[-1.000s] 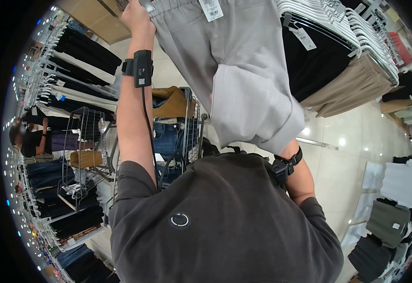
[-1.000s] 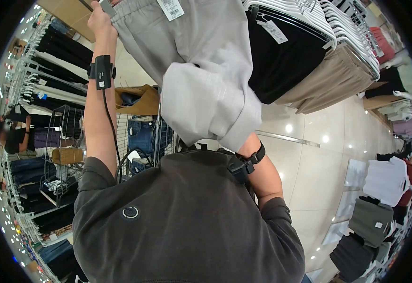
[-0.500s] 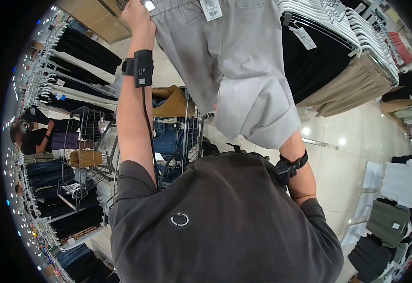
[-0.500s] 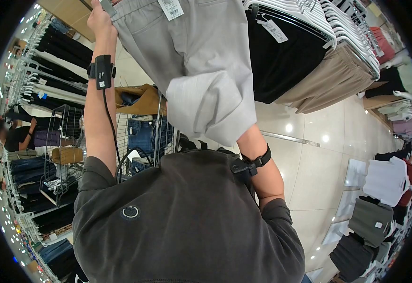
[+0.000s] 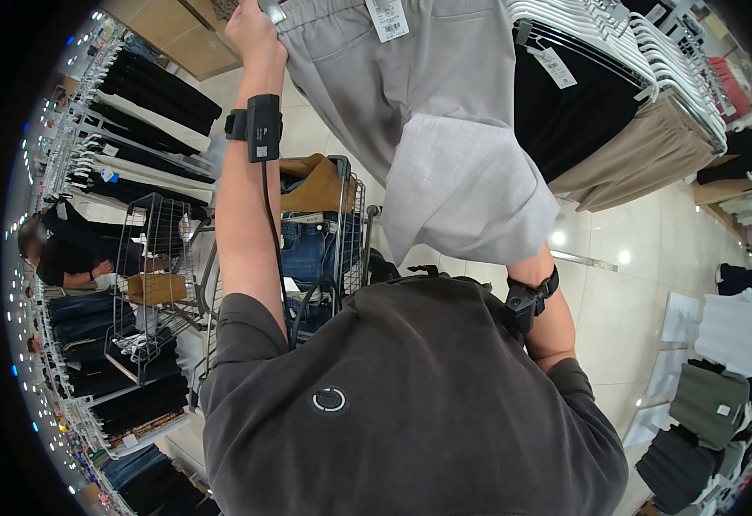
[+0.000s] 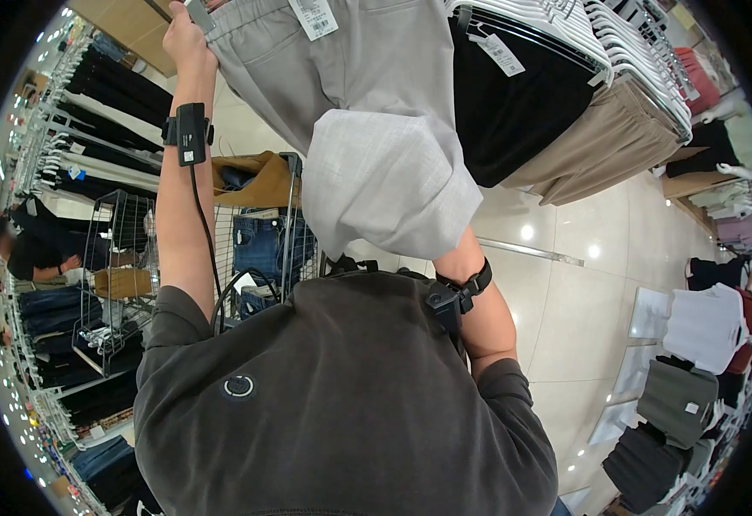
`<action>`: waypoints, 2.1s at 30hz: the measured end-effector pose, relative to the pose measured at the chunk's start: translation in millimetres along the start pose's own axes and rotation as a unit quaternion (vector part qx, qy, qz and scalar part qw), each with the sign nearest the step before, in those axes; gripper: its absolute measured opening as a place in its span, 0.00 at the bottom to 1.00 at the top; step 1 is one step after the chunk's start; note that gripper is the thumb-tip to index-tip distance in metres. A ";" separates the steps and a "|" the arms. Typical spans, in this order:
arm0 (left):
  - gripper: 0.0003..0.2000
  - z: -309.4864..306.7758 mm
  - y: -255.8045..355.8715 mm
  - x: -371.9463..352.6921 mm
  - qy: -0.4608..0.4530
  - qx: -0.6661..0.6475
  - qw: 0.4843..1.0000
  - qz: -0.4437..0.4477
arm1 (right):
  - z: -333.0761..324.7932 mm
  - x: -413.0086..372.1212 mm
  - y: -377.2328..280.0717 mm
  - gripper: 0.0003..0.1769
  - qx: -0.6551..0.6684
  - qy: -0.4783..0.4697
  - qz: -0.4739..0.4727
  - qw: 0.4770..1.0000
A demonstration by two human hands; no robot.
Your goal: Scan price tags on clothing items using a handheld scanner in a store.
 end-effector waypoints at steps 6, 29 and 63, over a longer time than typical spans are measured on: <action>0.21 -3.6 3.4 0.1 -0.008 -0.001 1.000 0.010 | -16.3 -10.7 -15.8 0.30 0.026 0.053 -0.051 0.997; 0.26 36.7 88.3 -55.7 -0.058 -0.004 0.998 -0.011 | -304.6 -96.4 -30.7 0.28 -0.521 0.388 0.042 0.759; 0.11 -288.4 47.8 -319.4 0.145 0.343 0.916 -0.152 | 28.9 -24.1 -192.6 0.09 -0.632 0.108 -0.316 0.699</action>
Point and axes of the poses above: each hand's wrist, its own x-axis towards the middle knuckle, its own z-axis out of the palm, y = z × x, the point moved 7 cm from there along x, towards the middle knuckle, and after that the axes turned 4 degrees about x, right-handed, at the moved point
